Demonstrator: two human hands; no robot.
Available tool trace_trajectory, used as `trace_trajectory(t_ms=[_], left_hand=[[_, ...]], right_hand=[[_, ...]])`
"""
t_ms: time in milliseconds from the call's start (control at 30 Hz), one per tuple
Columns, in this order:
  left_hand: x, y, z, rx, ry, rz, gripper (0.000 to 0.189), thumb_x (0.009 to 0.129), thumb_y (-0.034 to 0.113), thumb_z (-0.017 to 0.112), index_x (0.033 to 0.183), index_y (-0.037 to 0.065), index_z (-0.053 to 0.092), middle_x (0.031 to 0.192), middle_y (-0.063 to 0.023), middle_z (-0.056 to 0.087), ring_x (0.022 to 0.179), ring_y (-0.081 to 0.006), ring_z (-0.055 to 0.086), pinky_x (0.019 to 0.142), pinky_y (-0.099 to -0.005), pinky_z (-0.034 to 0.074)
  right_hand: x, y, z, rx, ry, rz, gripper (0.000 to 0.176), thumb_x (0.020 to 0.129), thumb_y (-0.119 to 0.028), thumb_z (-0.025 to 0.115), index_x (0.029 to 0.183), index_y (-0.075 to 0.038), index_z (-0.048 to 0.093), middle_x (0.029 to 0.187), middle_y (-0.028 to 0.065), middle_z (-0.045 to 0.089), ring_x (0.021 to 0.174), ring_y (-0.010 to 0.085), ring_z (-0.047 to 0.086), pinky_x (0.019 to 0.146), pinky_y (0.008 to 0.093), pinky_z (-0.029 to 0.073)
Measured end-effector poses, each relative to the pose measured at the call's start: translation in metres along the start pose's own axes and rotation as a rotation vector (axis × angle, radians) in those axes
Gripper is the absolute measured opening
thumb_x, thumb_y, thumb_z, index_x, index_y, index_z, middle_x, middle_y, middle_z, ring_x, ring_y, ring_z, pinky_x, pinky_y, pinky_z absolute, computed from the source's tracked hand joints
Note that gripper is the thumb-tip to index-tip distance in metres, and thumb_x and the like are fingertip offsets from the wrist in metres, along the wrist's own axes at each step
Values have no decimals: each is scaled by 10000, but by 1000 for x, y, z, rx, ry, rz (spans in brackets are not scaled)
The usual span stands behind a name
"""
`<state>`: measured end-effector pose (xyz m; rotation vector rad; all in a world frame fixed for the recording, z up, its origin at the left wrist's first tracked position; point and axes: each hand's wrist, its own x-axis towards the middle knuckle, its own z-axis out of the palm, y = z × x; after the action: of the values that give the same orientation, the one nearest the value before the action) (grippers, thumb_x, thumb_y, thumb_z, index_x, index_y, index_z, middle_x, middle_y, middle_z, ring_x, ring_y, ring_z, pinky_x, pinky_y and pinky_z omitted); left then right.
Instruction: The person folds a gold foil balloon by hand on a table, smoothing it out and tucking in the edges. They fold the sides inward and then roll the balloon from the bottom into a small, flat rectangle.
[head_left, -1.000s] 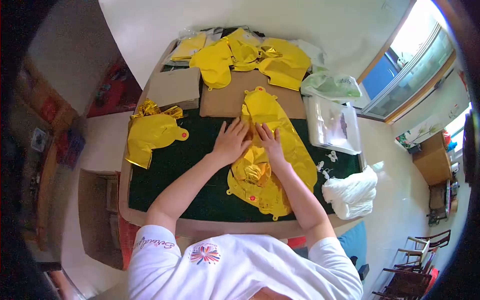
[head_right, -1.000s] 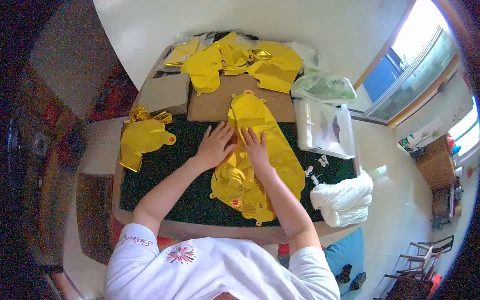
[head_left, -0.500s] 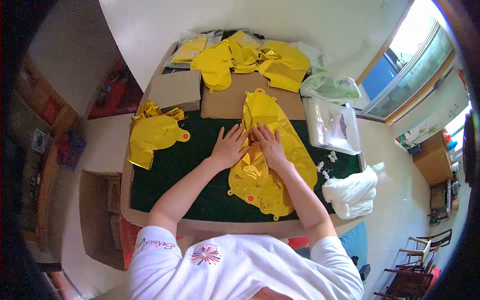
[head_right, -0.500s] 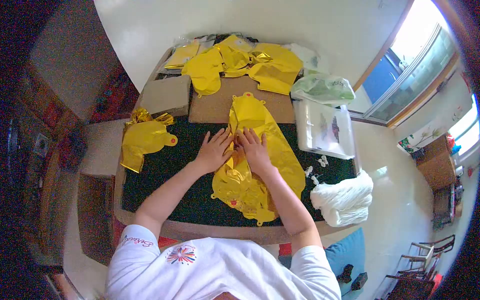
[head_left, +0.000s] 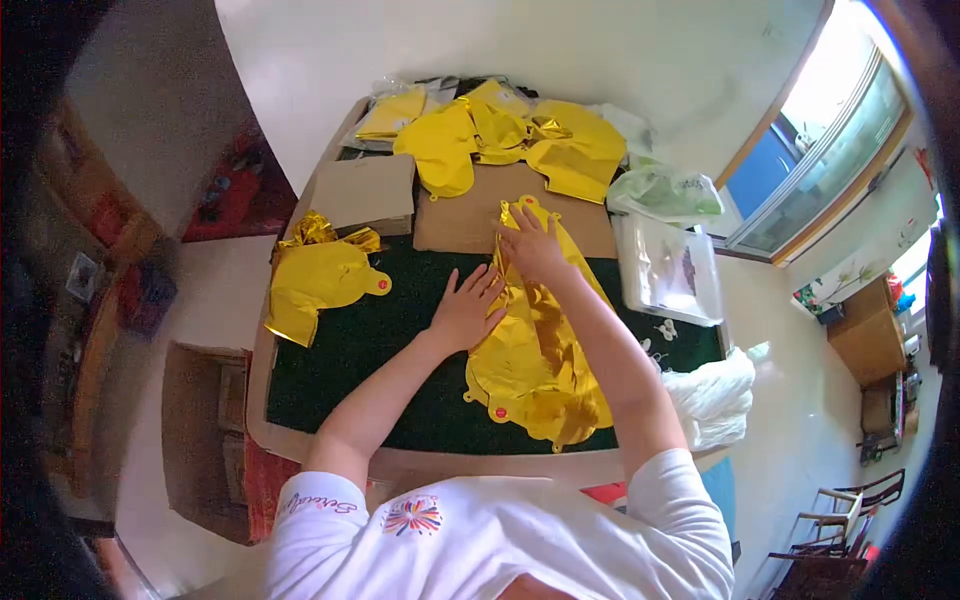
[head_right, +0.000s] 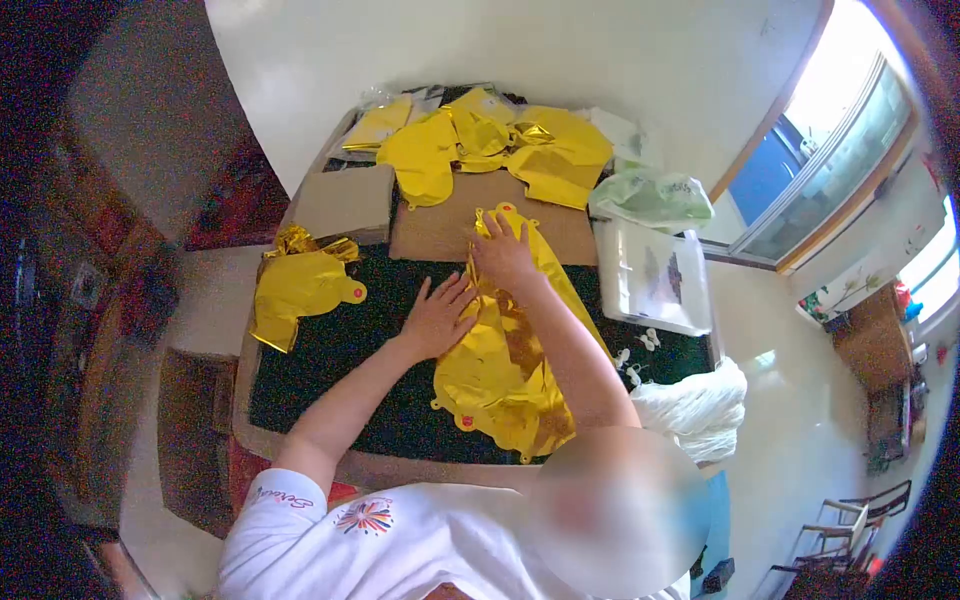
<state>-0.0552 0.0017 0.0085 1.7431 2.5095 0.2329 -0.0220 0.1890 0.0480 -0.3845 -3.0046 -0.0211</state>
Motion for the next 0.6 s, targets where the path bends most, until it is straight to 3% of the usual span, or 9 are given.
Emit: trace_trajectory(t_ms=[133, 200, 233, 333, 367, 400, 467, 500, 600], left_hand=[[1, -5, 8, -13, 47, 20, 580, 987, 445, 357, 1465, 118, 322, 1555, -70, 246, 1448, -230, 178, 1169, -521, 95], [0, -5, 7, -34, 31, 21, 581, 987, 444, 359, 1465, 117, 320, 1555, -69, 244, 1449, -229, 174, 1169, -522, 97], [1, -5, 4, -41, 33, 20, 581, 986, 443, 360, 1466, 117, 319, 1556, -68, 241, 1450, -227, 169, 1168, -524, 98], [0, -2, -4, -21, -24, 7, 576, 990, 437, 352, 1465, 114, 318, 1556, -67, 238, 1452, -225, 162, 1169, -522, 95], [1, -2, -3, -20, -17, 3, 576, 990, 437, 352, 1465, 114, 318, 1556, -67, 238, 1452, -225, 162, 1169, -522, 95], [1, -1, -1, -19, -2, 4, 573, 992, 433, 346, 1467, 115, 316, 1557, -65, 237, 1452, -224, 162, 1169, -521, 93], [1, -3, 2, -12, 9, 3, 570, 994, 429, 339, 1469, 116, 313, 1558, -64, 236, 1452, -223, 161, 1169, -520, 91], [0, -2, 1, 0, 8, 5, 569, 995, 427, 334, 1472, 117, 309, 1559, -64, 232, 1453, -223, 159, 1169, -519, 89], [-2, 0, -7, -9, -10, 6, 569, 997, 426, 329, 1476, 120, 303, 1562, -67, 224, 1454, -225, 158, 1170, -520, 87]], right_hand=[[15, 25, -29, -197, -22, -123, 410, 954, -325, 476, 1357, -255, 493, 1452, 84, 403, 1348, 294, 371, 1069, 579, 293], [17, 26, -69, -184, -212, -65, 398, 934, -310, 510, 1325, -235, 517, 1385, 86, 474, 1254, 301, 477, 1016, 546, 363], [18, 34, -54, -177, 46, -138, 398, 917, -276, 531, 1306, -194, 525, 1349, 89, 509, 1188, 299, 534, 978, 522, 393], [26, 31, -19, -213, 1, -147, 403, 919, -260, 523, 1315, -188, 512, 1351, 83, 511, 1229, 268, 506, 998, 525, 375], [22, 34, 6, -119, 178, -108, 399, 926, -245, 506, 1319, -172, 502, 1357, 97, 497, 1257, 263, 480, 1012, 536, 364], [20, 32, 7, -120, 180, -114, 399, 926, -245, 506, 1319, -172, 502, 1357, 97, 497, 1257, 263, 480, 1012, 536, 364], [21, 27, 10, -63, -80, 38, 408, 927, -238, 498, 1330, -171, 492, 1372, 121, 475, 1274, 266, 462, 1012, 542, 365], [22, 28, 19, -60, -80, 37, 408, 927, -238, 498, 1330, -171, 492, 1372, 121, 475, 1274, 266, 462, 1012, 542, 365], [25, 40, 52, 4, 142, 36, 385, 938, -240, 485, 1318, -180, 508, 1389, 121, 454, 1280, 277, 452, 1021, 543, 358]])
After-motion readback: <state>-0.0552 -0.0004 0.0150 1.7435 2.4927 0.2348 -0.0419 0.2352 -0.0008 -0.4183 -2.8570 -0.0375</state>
